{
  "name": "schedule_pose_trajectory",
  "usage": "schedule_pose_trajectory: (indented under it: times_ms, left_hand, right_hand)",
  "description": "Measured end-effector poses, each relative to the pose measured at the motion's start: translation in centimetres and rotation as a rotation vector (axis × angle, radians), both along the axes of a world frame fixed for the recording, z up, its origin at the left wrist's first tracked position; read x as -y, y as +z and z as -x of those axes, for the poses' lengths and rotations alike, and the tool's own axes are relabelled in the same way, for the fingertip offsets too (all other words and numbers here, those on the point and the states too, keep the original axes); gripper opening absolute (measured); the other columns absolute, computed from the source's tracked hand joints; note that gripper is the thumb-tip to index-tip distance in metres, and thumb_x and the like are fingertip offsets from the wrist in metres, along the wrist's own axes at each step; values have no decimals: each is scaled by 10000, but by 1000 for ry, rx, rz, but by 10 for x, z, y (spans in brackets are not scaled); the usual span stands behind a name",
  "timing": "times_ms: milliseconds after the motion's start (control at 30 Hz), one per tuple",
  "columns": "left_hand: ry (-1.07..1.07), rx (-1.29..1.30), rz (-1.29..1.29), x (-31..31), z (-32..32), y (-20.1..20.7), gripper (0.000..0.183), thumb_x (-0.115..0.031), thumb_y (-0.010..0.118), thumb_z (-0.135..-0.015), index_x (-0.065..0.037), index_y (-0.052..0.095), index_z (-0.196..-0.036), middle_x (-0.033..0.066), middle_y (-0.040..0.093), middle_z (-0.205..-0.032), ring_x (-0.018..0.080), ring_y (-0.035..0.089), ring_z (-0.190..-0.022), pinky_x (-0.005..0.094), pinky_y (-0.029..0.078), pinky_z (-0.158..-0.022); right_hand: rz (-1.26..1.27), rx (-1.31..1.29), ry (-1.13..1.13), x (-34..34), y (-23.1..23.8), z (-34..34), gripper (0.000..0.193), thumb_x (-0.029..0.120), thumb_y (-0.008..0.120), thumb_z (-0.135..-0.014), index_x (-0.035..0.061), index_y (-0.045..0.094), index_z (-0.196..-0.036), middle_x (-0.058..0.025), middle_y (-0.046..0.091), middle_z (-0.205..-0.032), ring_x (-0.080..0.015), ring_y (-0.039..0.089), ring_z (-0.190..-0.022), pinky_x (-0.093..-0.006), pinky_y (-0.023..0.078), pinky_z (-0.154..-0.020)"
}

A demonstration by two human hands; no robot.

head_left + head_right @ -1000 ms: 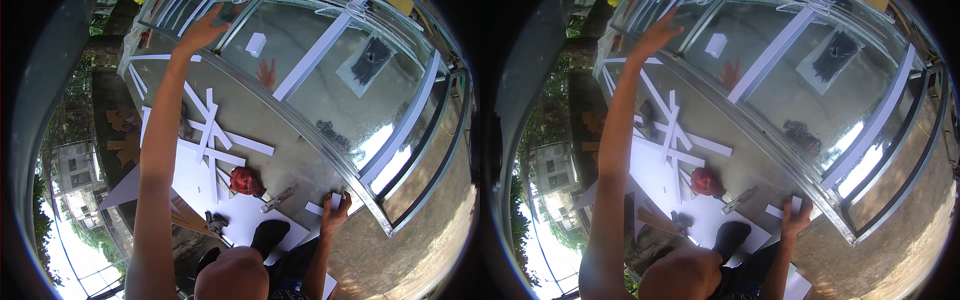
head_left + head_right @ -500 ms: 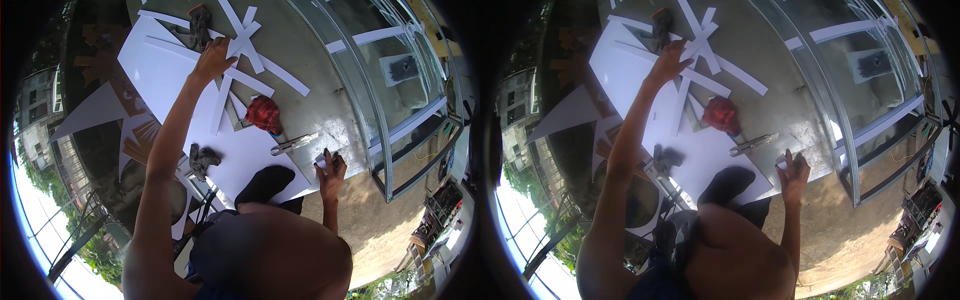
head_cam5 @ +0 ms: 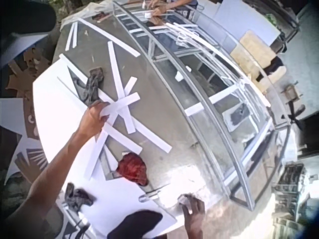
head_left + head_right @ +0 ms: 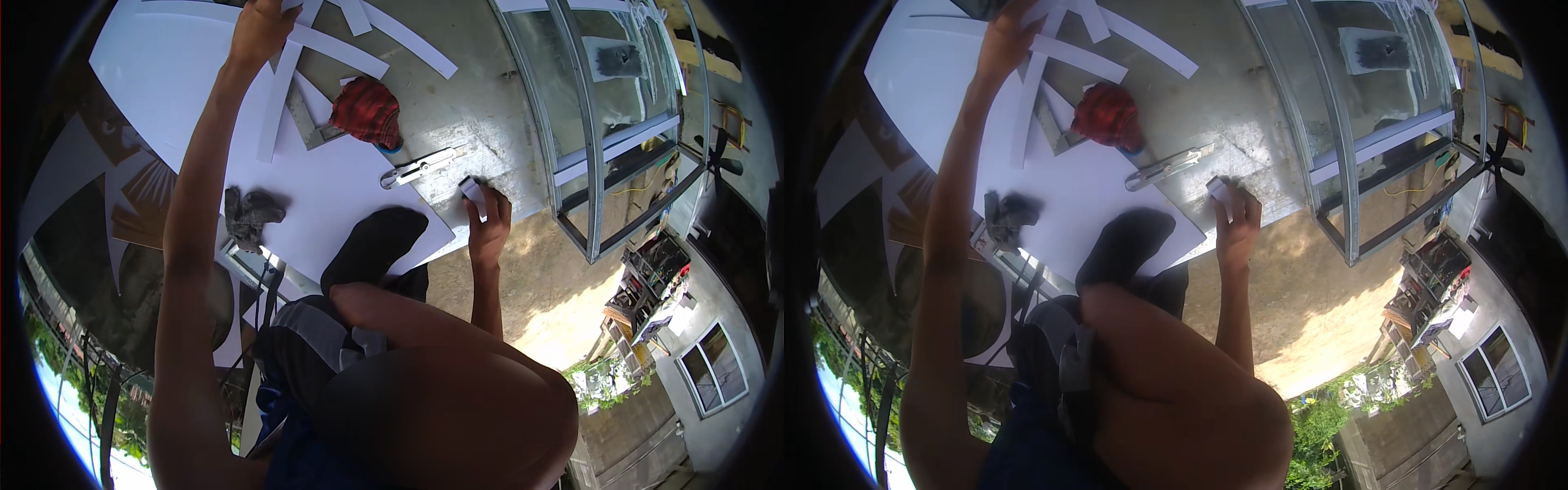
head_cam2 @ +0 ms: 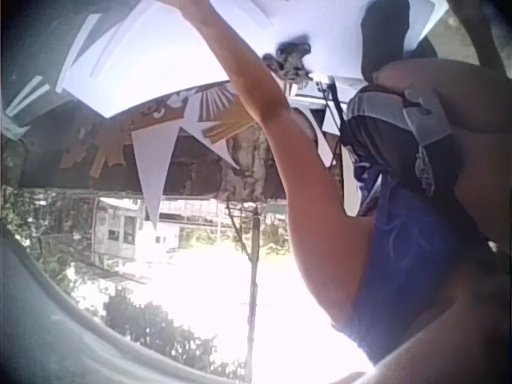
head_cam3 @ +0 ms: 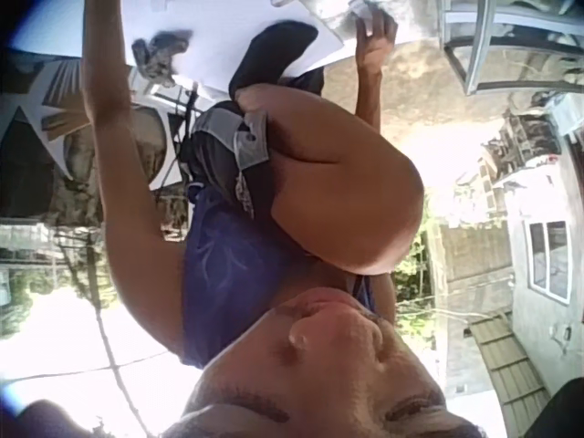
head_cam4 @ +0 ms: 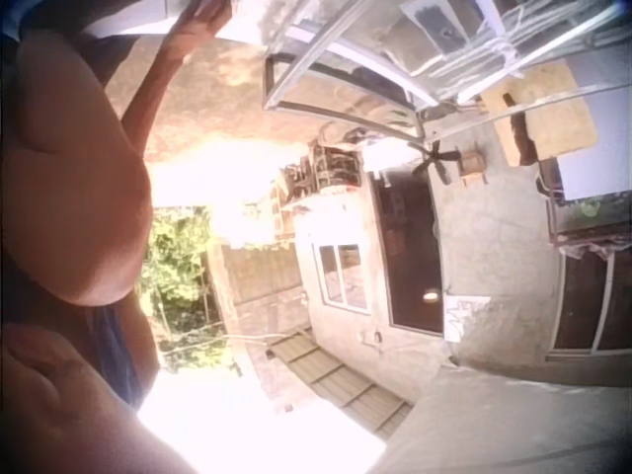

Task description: Cut white plastic strips into smaller pieces using a utility knife.

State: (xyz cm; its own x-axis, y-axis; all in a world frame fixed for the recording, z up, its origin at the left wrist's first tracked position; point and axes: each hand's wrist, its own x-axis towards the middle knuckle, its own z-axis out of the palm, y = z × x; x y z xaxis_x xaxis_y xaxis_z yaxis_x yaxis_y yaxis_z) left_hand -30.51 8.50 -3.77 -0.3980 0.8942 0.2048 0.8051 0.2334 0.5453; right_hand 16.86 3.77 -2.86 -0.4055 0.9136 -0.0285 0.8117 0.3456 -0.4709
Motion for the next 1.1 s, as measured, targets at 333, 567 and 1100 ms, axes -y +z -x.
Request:
schedule_pose_trajectory:
  times_ms: [333, 567, 1100]
  left_hand:
    - [37, 44, -93, 16, 8, 14, 392, 60, 668, -733, 15, 627, -1120, 221, 657, -1064, 391, 643, -1018, 406, 523, -865]
    - [-156, -106, -202, 16, -19, 40, 431, 35, 723, -749, -11, 647, -1170, 198, 662, -1042, 372, 645, -984, 393, 523, -845]
    - [-229, 778, 192, 40, -160, 48, 410, -94, 713, -804, -30, 626, -1199, 185, 671, -1055, 329, 646, -1021, 394, 508, -883]
  right_hand:
    - [12, 125, -60, 5, 10, 33, 555, 104, 733, -812, 157, 573, -1341, -140, 624, -1092, -347, 582, -1026, -461, 483, -884]
    - [89, 46, -58, -7, 18, 33, 429, 61, 708, -822, 31, 587, -1232, -207, 636, -1120, -414, 592, -1039, -475, 492, -880]
    - [382, -354, -395, -22, 31, 40, 368, 69, 761, -789, -65, 662, -1117, -148, 720, -954, -225, 706, -879, -301, 560, -745]
